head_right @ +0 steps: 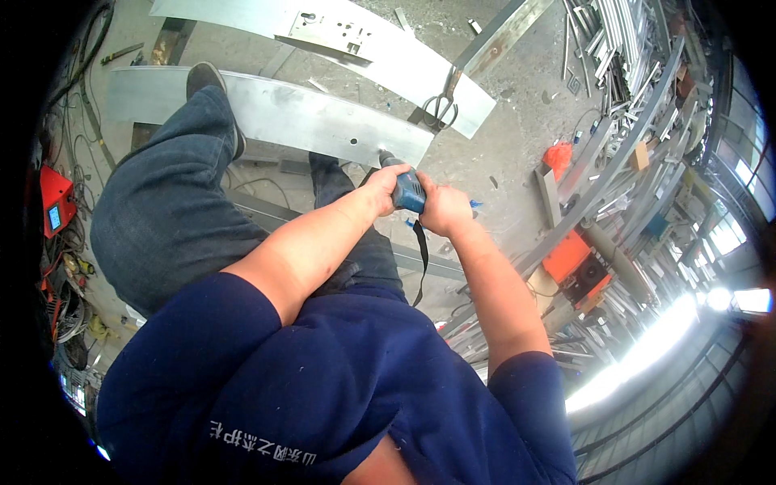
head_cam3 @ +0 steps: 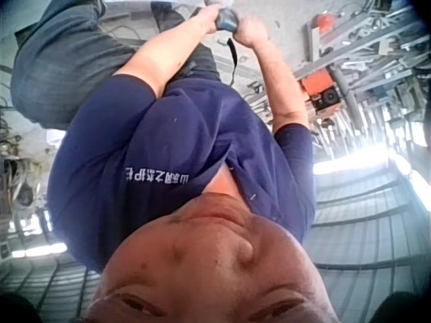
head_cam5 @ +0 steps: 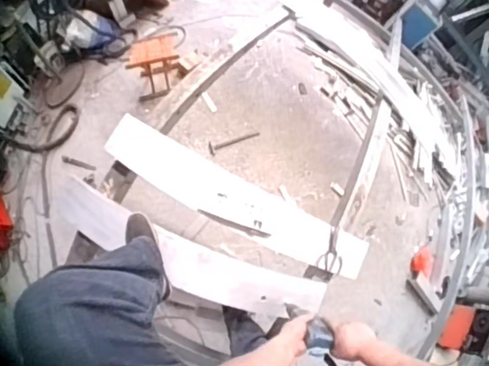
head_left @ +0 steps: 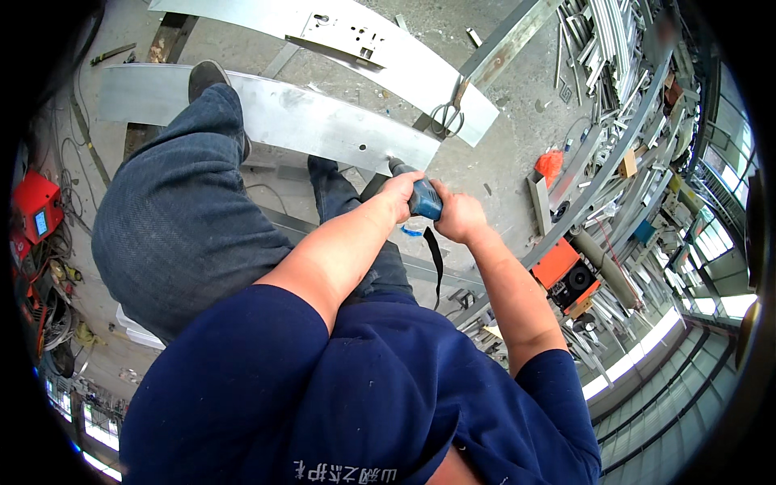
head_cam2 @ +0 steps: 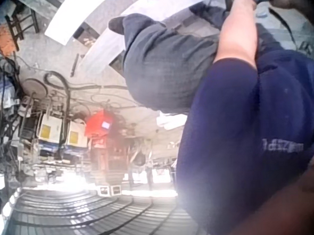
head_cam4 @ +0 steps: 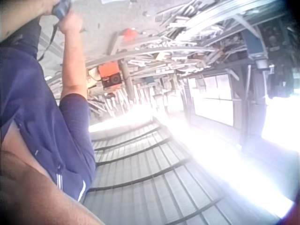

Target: The person uses a corded drill to make holes in a flat metal sheet resting on a workbench. They repeatedly measure and mark positions with a pair of scissors, then drill at each marked spot. The person adjusts the sheet and repositions the drill multiple times throughout the process.

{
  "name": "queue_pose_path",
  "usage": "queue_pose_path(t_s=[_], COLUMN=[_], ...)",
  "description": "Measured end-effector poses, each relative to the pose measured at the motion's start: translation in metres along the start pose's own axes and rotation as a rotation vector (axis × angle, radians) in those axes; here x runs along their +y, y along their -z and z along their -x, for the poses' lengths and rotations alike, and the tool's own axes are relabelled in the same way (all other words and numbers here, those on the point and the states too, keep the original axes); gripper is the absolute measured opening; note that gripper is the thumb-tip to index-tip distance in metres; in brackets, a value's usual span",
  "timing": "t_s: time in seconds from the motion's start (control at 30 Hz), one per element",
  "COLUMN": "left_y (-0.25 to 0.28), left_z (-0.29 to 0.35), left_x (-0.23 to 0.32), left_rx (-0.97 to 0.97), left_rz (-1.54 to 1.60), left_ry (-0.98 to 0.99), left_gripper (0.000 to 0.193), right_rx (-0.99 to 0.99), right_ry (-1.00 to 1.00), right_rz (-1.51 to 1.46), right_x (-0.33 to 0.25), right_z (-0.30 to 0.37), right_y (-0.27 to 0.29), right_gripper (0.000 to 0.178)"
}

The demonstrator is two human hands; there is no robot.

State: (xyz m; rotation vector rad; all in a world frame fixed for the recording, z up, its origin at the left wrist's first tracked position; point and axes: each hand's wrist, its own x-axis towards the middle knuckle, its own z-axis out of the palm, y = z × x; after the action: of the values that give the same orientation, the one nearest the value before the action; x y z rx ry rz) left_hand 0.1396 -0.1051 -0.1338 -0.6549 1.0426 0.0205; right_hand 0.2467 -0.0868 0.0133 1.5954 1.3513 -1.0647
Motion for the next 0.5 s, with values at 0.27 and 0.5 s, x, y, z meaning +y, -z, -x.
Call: queue_pose_path(t_s=[0.27,0.5], left_y=[0.016,-0.016], left_z=[-0.002,0.038], left_x=[0.011,-0.018], left_rx=[0.062,0.107], left_rz=[-0.181,-0.233], left_ry=[-0.054,-0.095], left_gripper=[0.035,0.035], right_rx=[0.109,0.110], right_ry=[-0.007,-0.011], right_rz=[-0.152,-0.259], right_x=[-0.005,0.013], right_z=[-0.022,0.030], right_y=[-0.046,-0.029], right_gripper=[0.084,0.088])
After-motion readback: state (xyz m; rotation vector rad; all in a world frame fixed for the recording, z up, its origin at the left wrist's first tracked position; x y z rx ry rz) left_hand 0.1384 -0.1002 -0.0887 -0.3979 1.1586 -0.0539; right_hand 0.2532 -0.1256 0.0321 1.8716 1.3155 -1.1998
